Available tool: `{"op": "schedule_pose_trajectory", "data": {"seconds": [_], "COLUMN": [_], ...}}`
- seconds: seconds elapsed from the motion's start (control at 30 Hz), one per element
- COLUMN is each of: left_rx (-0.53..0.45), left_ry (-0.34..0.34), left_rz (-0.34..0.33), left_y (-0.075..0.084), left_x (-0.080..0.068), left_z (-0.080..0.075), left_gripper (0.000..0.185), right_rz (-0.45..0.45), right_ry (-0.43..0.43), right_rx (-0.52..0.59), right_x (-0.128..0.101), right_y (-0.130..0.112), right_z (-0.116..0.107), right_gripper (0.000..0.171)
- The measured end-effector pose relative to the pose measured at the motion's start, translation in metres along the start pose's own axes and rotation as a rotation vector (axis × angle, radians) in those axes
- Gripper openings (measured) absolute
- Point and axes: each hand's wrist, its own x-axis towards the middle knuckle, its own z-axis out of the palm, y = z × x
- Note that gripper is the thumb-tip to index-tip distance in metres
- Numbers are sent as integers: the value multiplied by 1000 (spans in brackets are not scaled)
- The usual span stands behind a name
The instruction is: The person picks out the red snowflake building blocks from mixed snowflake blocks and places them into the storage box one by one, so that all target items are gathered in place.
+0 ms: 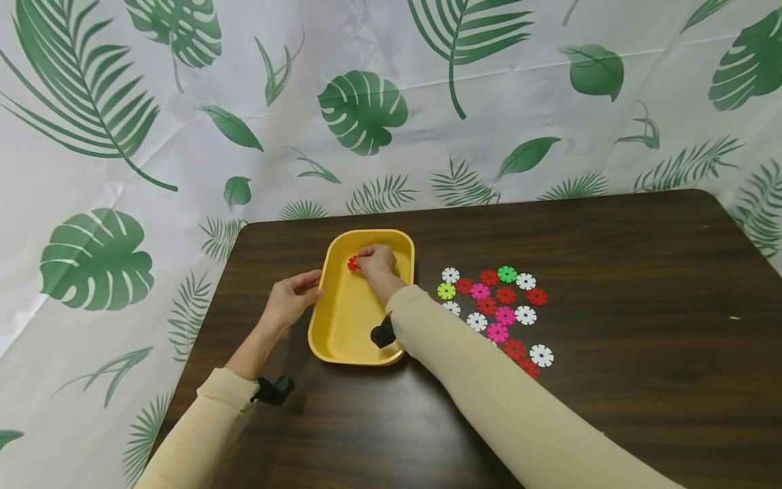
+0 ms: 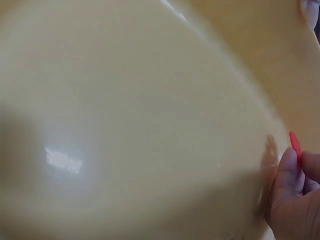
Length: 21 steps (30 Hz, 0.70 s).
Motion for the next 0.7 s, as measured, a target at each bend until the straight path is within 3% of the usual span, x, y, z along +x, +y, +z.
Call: {"op": "schedule_pose_trajectory", "data": {"seconds": [0.33,0.7], "left_rx": [4,23], "left_ry": [10,21], "left_rz": [4,-6], "left_y": [0,-1], "left_x": [0,1], "left_z": [1,2], "left_gripper": [44,44], "right_rz": [-1,-84], "right_ry": [11,50], "right_rx": [-100,-274], "right_x": [3,0], "right_y": [1,4], "right_z": [0,0], "right_gripper": [10,13]}}
